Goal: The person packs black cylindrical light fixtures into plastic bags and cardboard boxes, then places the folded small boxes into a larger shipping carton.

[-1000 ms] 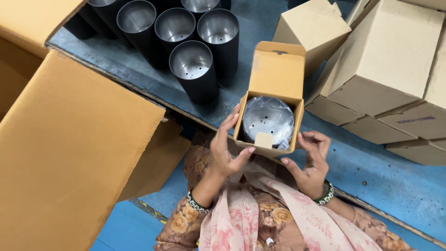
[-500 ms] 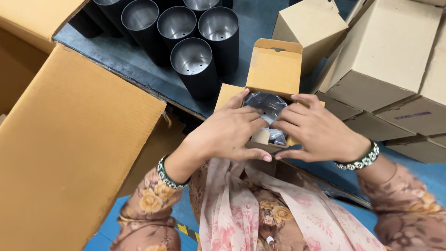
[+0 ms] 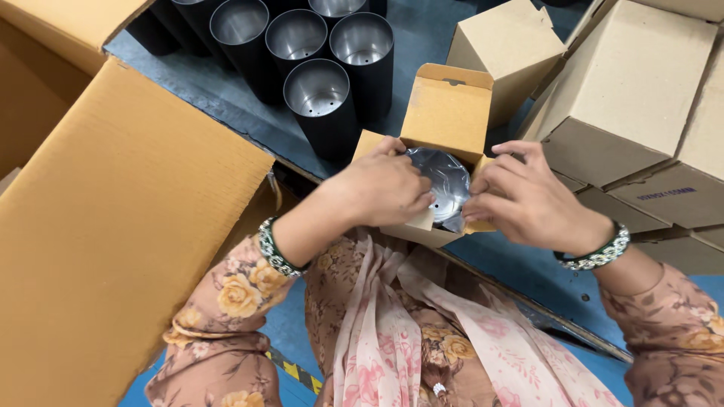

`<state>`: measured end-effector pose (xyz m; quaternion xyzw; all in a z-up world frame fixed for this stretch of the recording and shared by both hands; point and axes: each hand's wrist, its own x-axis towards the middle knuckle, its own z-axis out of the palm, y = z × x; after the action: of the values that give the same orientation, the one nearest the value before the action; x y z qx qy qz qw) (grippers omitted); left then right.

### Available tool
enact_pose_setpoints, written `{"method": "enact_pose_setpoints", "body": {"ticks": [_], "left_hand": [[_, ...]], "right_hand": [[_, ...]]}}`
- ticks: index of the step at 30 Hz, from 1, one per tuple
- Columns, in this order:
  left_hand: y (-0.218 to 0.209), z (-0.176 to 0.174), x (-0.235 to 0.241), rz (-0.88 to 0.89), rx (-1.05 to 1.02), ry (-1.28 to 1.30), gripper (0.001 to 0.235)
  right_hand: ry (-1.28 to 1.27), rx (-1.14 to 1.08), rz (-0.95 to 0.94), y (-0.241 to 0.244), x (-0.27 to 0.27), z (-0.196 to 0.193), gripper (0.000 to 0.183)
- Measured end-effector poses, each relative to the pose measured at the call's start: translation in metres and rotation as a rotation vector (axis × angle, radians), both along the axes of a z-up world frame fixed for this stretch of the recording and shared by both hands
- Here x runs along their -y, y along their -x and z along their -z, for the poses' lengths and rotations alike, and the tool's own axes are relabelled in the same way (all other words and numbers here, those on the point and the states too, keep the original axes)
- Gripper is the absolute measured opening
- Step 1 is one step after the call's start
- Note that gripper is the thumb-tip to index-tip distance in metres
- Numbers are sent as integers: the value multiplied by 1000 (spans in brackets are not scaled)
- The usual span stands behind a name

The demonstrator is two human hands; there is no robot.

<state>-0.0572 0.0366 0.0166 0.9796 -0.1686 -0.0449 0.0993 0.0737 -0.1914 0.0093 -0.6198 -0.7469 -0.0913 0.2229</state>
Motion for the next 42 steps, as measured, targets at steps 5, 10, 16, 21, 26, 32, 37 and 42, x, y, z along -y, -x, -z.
{"method": "enact_pose_setpoints", "body": {"ticks": [5, 10, 16, 21, 26, 32, 37, 42], "left_hand": [[-5, 6, 14, -51, -34, -59, 40], [-6, 4, 15, -65, 2, -42, 36], [-5, 1, 9, -81, 91, -126, 19], [29, -6, -2, -32, 211, -27, 11], [66, -16, -7, -24, 262, 77, 21], [100, 7, 12, 74, 287, 395, 23], [106, 57, 31, 4, 613, 270, 23], [113, 65, 47, -3, 668, 380, 26]], "right_hand": [[-155, -62, 7, 13, 7, 15, 17], [-97, -163, 75, 16, 9, 5, 15], [200, -114, 248, 21, -21, -27, 23], [397, 223, 210, 24, -49, -35, 27], [500, 290, 183, 22, -57, -33, 19], [207, 3, 208, 15, -49, -25, 16], [32, -339, 361, 4, -23, -10, 21], [-321, -705, 465, 16, -6, 41, 27]]}}
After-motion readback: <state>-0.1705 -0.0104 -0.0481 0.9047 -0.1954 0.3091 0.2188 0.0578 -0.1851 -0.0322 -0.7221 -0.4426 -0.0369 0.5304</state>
